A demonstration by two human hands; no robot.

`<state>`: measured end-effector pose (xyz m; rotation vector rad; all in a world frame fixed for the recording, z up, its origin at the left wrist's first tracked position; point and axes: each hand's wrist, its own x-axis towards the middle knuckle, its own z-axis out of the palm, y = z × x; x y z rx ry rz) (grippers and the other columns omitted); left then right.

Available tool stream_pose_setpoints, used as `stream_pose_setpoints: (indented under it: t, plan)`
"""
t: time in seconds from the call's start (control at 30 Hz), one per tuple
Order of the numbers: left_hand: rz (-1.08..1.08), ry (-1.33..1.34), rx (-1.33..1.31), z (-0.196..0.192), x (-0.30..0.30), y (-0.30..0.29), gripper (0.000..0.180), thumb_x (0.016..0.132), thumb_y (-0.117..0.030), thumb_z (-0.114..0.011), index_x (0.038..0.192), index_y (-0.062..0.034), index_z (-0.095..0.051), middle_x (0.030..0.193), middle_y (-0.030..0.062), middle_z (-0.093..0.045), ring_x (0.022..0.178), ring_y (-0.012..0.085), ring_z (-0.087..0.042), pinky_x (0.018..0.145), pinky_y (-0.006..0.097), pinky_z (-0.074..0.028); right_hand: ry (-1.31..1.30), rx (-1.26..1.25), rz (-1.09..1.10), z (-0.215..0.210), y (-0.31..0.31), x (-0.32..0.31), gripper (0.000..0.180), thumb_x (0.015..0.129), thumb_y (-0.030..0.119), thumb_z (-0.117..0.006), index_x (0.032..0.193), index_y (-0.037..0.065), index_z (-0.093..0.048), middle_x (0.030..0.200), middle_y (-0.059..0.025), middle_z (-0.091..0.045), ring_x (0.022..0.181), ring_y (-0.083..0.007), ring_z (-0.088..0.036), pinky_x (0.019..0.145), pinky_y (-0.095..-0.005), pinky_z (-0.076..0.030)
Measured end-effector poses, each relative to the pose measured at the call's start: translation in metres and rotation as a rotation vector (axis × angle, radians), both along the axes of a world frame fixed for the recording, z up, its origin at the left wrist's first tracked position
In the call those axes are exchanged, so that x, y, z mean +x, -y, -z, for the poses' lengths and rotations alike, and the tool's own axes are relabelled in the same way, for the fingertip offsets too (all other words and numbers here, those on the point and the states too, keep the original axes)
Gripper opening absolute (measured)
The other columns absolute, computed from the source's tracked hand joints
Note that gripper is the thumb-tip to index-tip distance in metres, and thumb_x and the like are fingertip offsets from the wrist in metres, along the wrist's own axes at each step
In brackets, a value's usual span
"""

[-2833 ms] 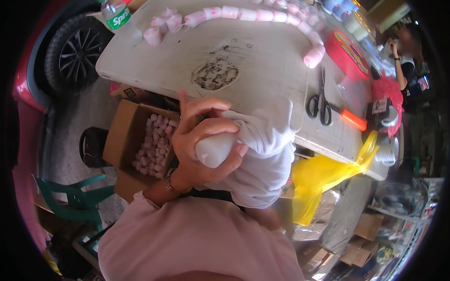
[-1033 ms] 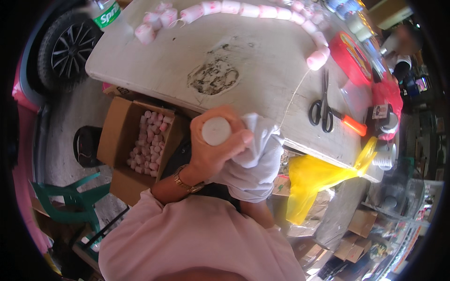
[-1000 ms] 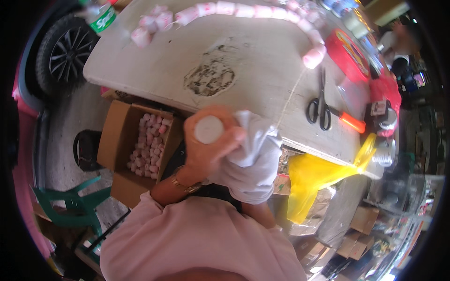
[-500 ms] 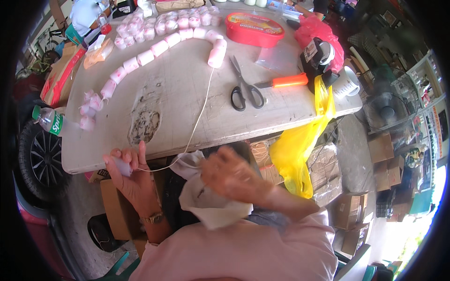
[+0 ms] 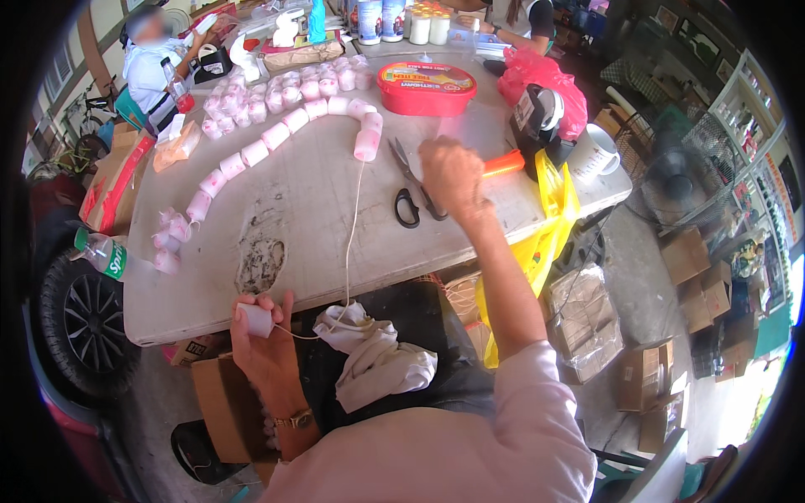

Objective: The person assembles small pink and white candles by threading them onto a string. They use scissors to cut the string and a white cloth to wipe the candles. The finished candle garland is placed on the table.

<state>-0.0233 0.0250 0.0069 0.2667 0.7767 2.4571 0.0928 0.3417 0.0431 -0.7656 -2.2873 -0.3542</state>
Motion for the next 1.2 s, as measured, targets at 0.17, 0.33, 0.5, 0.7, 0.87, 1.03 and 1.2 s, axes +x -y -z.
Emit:
stream_pose_setpoints:
  t: [0.17,0.33,0.5,0.7,0.87,1.03,1.2]
  plan:
    - [-0.067,-0.015,-0.026,0.008,-0.009,0.008,0.023,0.092,-0.026,-0.057,0.104,-0.0072,-0.053,0.089,0.0076,-0.056,0.075,0.0176,-0.052,0.107,0.048,-0.038,-0.244,-0.152,0.027,-0.020,-0.012,0.056,0.011,0.084,0.016,-0.062,0.086,0.008,-0.069,0.083,-0.0134,-0.068,0.076,-0.0352,-0.066,0.068,-0.0429,-0.053]
    - [-0.065,-0.055,-0.054,0.011,-0.007,0.000,0.023,0.093,-0.027,-0.056,0.104,-0.0071,-0.054,0.088,0.0075,-0.056,0.075,0.0169,-0.051,0.108,0.048,-0.036,-0.235,-0.372,0.161,-0.016,0.004,0.108,0.014,0.088,0.018,-0.062,0.095,0.008,-0.070,0.086,-0.0166,-0.069,0.081,-0.0375,-0.066,0.070,-0.0426,-0.052]
    - [-0.037,-0.080,-0.057,0.012,-0.010,0.005,0.024,0.093,-0.025,-0.056,0.104,-0.0040,-0.055,0.089,0.0085,-0.055,0.076,0.0168,-0.050,0.111,0.049,-0.033,-0.357,-0.321,0.167,-0.013,0.020,0.131,0.018,0.090,0.021,-0.062,0.096,0.006,-0.070,0.077,-0.0180,-0.067,0.071,-0.0344,-0.067,0.065,-0.0385,-0.052]
    - [0.045,-0.136,-0.031,0.017,-0.020,0.008,0.024,0.095,-0.023,-0.055,0.106,-0.0018,-0.055,0.089,0.0094,-0.054,0.079,0.0178,-0.052,0.111,0.048,-0.036,-0.488,-0.442,0.171,-0.015,0.043,0.171,0.018,0.090,0.011,-0.060,0.101,0.003,-0.071,0.077,-0.0103,-0.072,0.066,-0.0139,-0.070,0.064,-0.0274,-0.054]
    - [0.018,-0.198,-0.086,0.015,-0.020,0.004,0.024,0.096,-0.024,-0.054,0.105,-0.0016,-0.055,0.088,0.0093,-0.054,0.084,0.0177,-0.054,0.109,0.047,-0.039,-0.347,-0.367,0.301,-0.008,0.016,0.170,0.015,0.088,0.015,-0.060,0.096,0.009,-0.071,0.086,-0.0110,-0.070,0.075,-0.0258,-0.070,0.068,-0.0345,-0.054]
    - [0.003,-0.156,-0.122,0.012,-0.016,0.007,0.025,0.094,-0.026,-0.058,0.103,-0.0025,-0.057,0.087,0.0083,-0.055,0.074,0.0174,-0.050,0.110,0.045,-0.039,-0.384,-0.193,0.351,0.023,0.002,0.182,0.011,0.085,0.013,-0.061,0.091,0.009,-0.070,0.095,-0.0117,-0.067,0.082,-0.0355,-0.065,0.074,-0.0411,-0.052]
    - [0.013,-0.171,-0.162,0.014,-0.020,0.006,0.024,0.094,-0.025,-0.059,0.103,-0.0028,-0.056,0.086,0.0074,-0.053,0.071,0.0158,-0.049,0.108,0.043,-0.042,-0.393,-0.183,0.640,0.047,-0.008,0.208,0.026,0.086,0.013,-0.066,0.112,0.009,-0.066,0.106,-0.0159,-0.065,0.079,-0.0282,-0.069,0.078,-0.0383,-0.054]
